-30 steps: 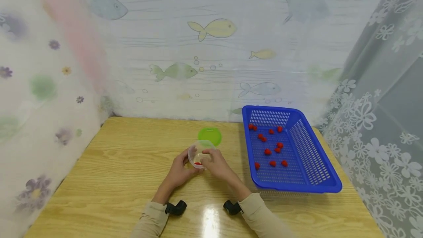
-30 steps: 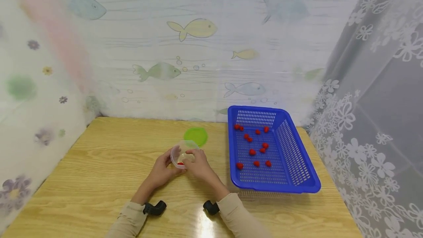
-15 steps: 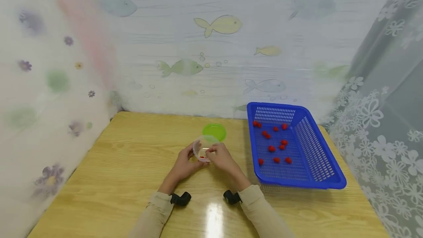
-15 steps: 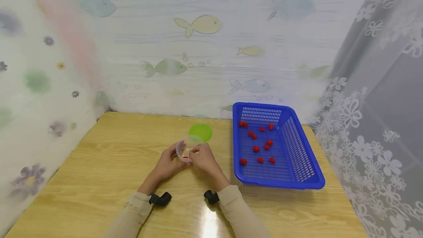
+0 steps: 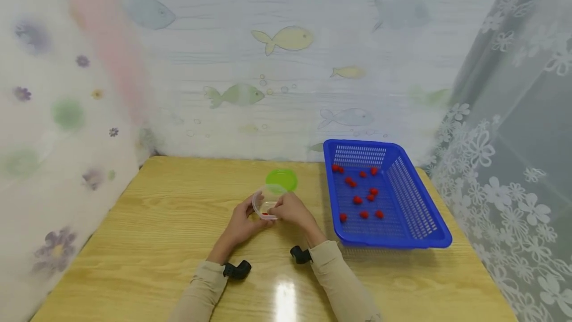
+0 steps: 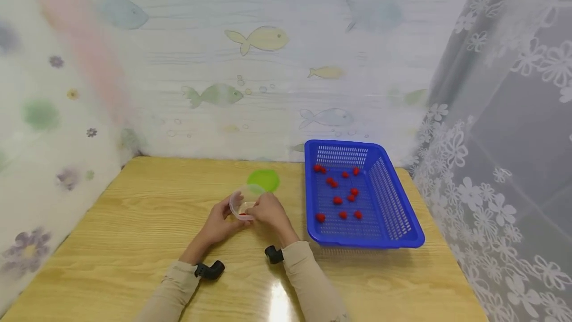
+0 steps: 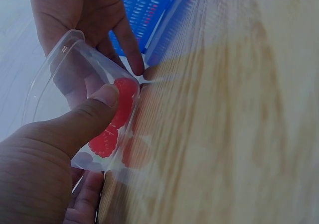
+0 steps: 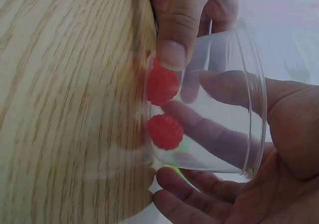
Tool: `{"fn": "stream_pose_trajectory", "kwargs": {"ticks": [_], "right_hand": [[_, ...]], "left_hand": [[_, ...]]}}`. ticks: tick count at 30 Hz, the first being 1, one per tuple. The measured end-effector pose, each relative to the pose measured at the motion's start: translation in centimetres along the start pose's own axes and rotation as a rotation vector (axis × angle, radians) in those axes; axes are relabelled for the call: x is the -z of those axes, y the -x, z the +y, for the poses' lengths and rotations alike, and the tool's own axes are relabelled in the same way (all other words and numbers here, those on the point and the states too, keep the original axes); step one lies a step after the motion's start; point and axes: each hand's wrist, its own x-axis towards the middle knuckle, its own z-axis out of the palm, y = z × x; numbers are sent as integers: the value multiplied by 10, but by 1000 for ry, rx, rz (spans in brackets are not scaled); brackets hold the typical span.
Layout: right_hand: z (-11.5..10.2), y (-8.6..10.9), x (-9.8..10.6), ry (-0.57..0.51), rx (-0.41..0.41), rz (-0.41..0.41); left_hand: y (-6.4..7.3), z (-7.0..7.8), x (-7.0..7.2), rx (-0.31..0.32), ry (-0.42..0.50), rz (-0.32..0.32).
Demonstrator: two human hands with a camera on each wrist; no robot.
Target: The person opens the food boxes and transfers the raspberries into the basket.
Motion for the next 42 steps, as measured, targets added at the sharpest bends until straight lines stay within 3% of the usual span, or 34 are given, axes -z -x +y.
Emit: {"fn": "stream_pose_trajectory", "kwargs": {"ticks": [7, 13, 19, 28, 35, 42], "right_hand": [[1, -5, 4, 23, 35, -25], [0, -2, 4, 32, 17, -55], [-2, -1, 3, 84, -38, -50], [-5, -8, 3, 159, -36, -13], [-2, -11, 6, 103, -18, -47], [-1, -15, 8, 141, -27, -83]], "left_hand": [[-4, 0, -1, -20, 0, 16], [0, -1, -8, -46, -3, 43], [5, -3, -6, -45, -12, 17], [-1, 0, -3, -21, 0, 5], [-3, -1, -3, -14, 16, 5], [-3, -4, -2, -38, 4, 7]]}}
